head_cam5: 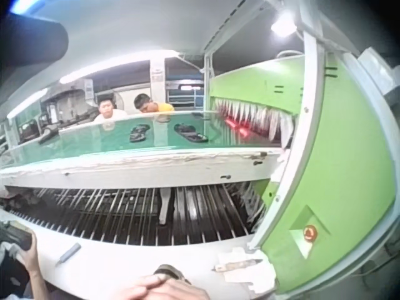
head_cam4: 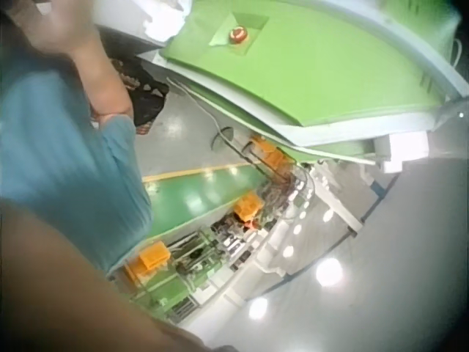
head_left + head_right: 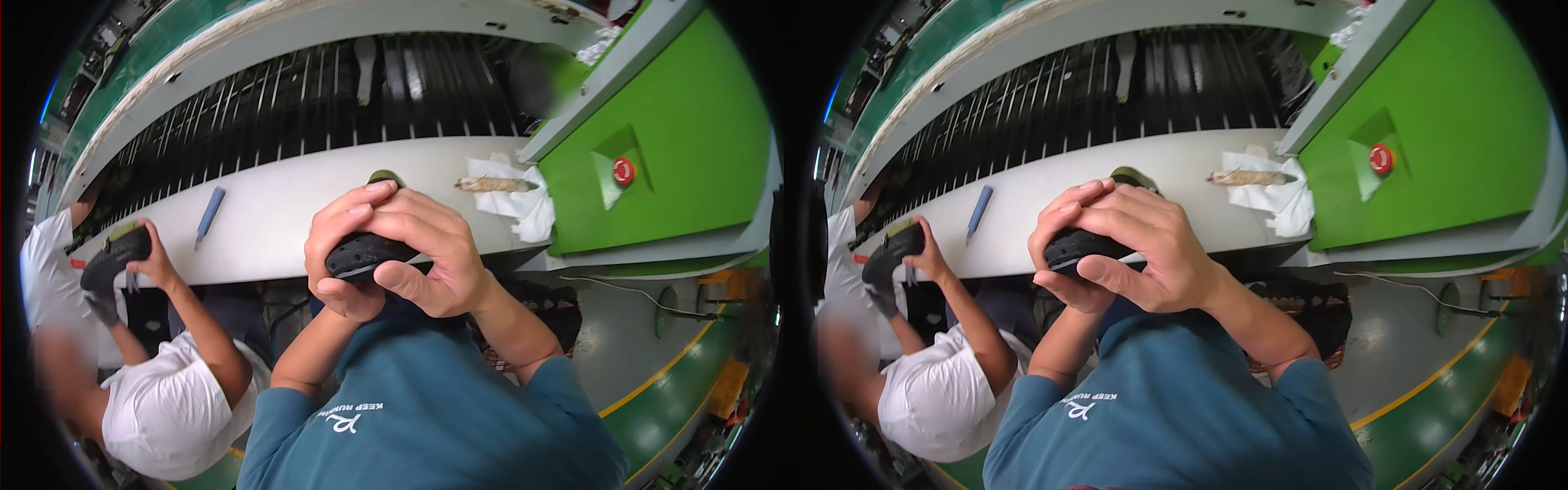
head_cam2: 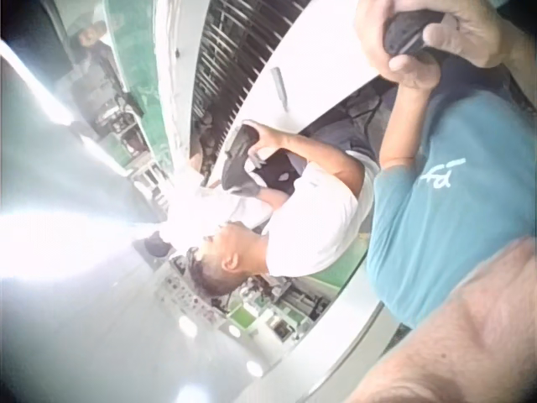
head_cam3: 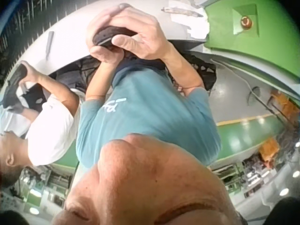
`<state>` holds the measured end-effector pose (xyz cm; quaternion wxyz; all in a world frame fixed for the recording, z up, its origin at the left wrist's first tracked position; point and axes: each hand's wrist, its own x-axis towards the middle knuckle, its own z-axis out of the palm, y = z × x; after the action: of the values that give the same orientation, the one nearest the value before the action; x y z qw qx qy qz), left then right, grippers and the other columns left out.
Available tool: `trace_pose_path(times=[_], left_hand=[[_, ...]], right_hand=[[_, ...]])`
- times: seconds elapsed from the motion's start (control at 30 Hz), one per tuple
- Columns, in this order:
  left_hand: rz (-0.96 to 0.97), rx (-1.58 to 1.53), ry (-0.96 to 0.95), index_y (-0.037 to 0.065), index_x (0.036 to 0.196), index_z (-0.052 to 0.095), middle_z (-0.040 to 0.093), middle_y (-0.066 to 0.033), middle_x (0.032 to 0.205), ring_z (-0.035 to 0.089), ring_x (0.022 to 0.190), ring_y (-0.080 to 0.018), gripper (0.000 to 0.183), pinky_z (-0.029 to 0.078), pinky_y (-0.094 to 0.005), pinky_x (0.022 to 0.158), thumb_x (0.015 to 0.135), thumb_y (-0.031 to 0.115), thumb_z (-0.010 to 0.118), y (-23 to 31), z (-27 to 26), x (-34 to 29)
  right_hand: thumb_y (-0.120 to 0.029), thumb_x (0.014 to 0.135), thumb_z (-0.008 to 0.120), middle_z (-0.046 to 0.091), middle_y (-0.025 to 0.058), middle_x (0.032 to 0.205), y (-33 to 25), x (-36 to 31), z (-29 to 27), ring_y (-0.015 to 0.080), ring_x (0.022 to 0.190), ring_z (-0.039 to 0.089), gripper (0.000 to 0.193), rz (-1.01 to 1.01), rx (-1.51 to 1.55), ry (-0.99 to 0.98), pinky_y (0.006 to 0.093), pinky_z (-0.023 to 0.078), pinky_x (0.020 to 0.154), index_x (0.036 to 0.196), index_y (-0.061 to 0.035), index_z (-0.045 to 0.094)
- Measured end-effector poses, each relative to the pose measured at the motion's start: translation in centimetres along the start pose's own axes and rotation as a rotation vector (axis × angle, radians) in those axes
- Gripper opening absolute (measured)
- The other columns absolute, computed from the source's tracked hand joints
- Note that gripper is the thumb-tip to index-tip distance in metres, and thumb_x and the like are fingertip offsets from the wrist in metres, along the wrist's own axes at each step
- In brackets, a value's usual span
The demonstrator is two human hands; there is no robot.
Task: The person assembles sandals by hand at a factory workstation. They pick up a black sole and a green upper, align them, and press them together. The person repeatedly inspects the assembled sandal, checking the bond and alignment before placing it on the conveyor belt.
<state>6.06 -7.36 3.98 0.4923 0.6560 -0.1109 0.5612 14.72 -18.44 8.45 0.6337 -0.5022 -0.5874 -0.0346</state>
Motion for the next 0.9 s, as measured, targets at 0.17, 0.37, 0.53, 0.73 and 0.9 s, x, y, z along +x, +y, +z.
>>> trace_pose_path(times=[0.17, 0.37, 0.53, 0.73, 0.9], left_hand=[[-0.004, -0.006, 0.032, 0.0, 0.14, 0.048, 0.064, -0.0294, 0.133, 0.072, 0.12, -0.0424, 0.076, 0.059, -0.0553, 0.107, 0.116, 0.065, 0.017, 0.3, -1.5, -0.9], [-0.032, 0.0, 0.097, 0.001, 0.14, 0.046, 0.063, -0.0294, 0.134, 0.07, 0.121, -0.0427, 0.075, 0.057, -0.0561, 0.109, 0.116, 0.064, 0.015, 0.6, -1.9, -1.7], [-0.048, 0.021, 0.102, 0.001, 0.141, 0.046, 0.062, -0.0296, 0.135, 0.069, 0.123, -0.0426, 0.074, 0.056, -0.0559, 0.11, 0.116, 0.064, 0.016, 0.4, -2.4, -1.8], [-0.047, 0.033, 0.073, -0.001, 0.14, 0.047, 0.063, -0.0304, 0.134, 0.07, 0.121, -0.0424, 0.071, 0.056, -0.0566, 0.109, 0.117, 0.061, 0.023, 0.7, -2.1, -1.5], [0.014, 0.092, 0.012, -0.003, 0.136, 0.049, 0.063, -0.0316, 0.13, 0.071, 0.117, -0.0434, 0.064, 0.058, -0.057, 0.106, 0.113, 0.056, 0.042, 1.7, -1.4, -1.5]], right_hand=[[-0.042, 0.103, 0.075, 0.075, 0.0169, 0.105, 0.4, 0.1, 1.6, 0.0368, 0.094, 0.073, 0.047, -0.039, -0.046, -0.103, 0.0436, 0.057, 0.085, 0.117, 0.0033, 0.073], [-0.039, 0.099, 0.079, 0.074, 0.0167, 0.103, 0.7, 0.4, 2.5, 0.0373, 0.092, 0.073, 0.044, -0.035, -0.013, -0.126, 0.0436, 0.057, 0.083, 0.114, 0.0022, 0.074], [-0.035, 0.094, 0.083, 0.075, 0.0156, 0.1, 1.2, 0.9, 2.8, 0.0369, 0.089, 0.072, 0.04, -0.034, 0.013, -0.117, 0.043, 0.056, 0.08, 0.11, 0.0001, 0.075], [-0.032, 0.091, 0.085, 0.074, 0.0149, 0.097, 1.1, 0.9, 2.2, 0.0358, 0.087, 0.071, 0.038, -0.012, 0.033, -0.13, 0.0429, 0.055, 0.078, 0.109, -0.0002, 0.075], [-0.03, 0.087, 0.084, 0.073, 0.0146, 0.094, 0.6, 0.2, 0.8, 0.0353, 0.084, 0.071, 0.037, -0.042, 0.056, -0.15, 0.043, 0.055, 0.075, 0.107, -0.0003, 0.075]])
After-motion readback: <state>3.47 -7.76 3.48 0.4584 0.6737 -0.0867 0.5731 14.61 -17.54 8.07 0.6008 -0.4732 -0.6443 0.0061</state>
